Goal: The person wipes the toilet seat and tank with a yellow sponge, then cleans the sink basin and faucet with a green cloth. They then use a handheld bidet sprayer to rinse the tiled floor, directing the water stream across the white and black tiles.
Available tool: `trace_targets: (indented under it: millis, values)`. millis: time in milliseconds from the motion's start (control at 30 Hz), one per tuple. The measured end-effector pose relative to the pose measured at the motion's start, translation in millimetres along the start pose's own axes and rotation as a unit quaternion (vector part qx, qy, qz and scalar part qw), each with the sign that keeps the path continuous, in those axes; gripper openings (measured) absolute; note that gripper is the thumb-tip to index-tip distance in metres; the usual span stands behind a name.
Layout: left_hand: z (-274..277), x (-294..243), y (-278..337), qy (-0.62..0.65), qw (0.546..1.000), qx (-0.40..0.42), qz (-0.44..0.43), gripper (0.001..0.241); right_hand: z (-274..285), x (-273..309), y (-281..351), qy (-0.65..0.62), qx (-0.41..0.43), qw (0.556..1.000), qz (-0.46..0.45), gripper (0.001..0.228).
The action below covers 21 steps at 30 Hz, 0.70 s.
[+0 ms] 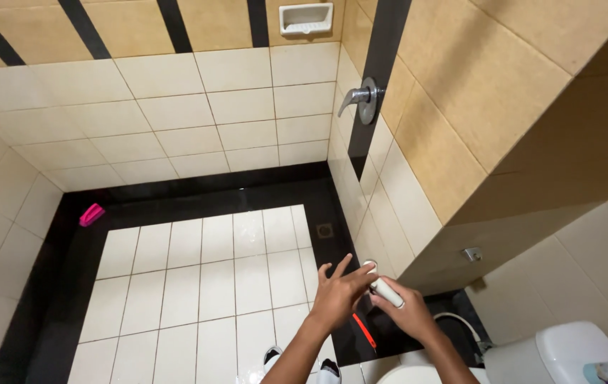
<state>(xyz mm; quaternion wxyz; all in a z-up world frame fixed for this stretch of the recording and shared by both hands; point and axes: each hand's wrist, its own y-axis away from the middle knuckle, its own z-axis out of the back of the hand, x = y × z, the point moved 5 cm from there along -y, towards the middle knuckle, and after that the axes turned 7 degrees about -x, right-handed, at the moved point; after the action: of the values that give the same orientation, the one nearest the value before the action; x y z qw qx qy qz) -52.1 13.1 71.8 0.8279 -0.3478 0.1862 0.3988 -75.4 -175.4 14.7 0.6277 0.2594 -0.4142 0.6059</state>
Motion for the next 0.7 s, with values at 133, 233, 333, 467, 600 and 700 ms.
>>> trace_targets:
  millis: [133, 233, 333, 467, 600, 700]
  values:
    - [-2, -1, -3, -0.006, 1.000, -0.003, -0.001, 0.040, 1, -9, -7, -0.017, -0.013, 1.000, 0.009, 0.054]
    - [-3, -4, -7, -0.011, 1.000, 0.001, 0.002, 0.044, 4, -6, -9, -0.026, 0.008, 1.000, 0.006, 0.054]
    - [-4, -3, -9, -0.007, 1.000, 0.002, 0.013, 0.042, 1, -18, -13, -0.013, 0.013, 0.999, -0.046, 0.054]
    - [-9, 1, -10, -0.009, 1.000, 0.005, 0.016, 0.043, 1, -24, -17, -0.017, 0.012, 0.999, -0.037, 0.055]
    - [-12, 5, -12, -0.013, 1.000, 0.002, 0.017, 0.042, 1, -23, -21, -0.015, 0.020, 0.999, -0.044, 0.057]
    - [-10, 6, -15, -0.008, 0.999, 0.001, 0.036, 0.039, -1, -24, -30, 0.000, 0.024, 0.999, -0.030, 0.057]
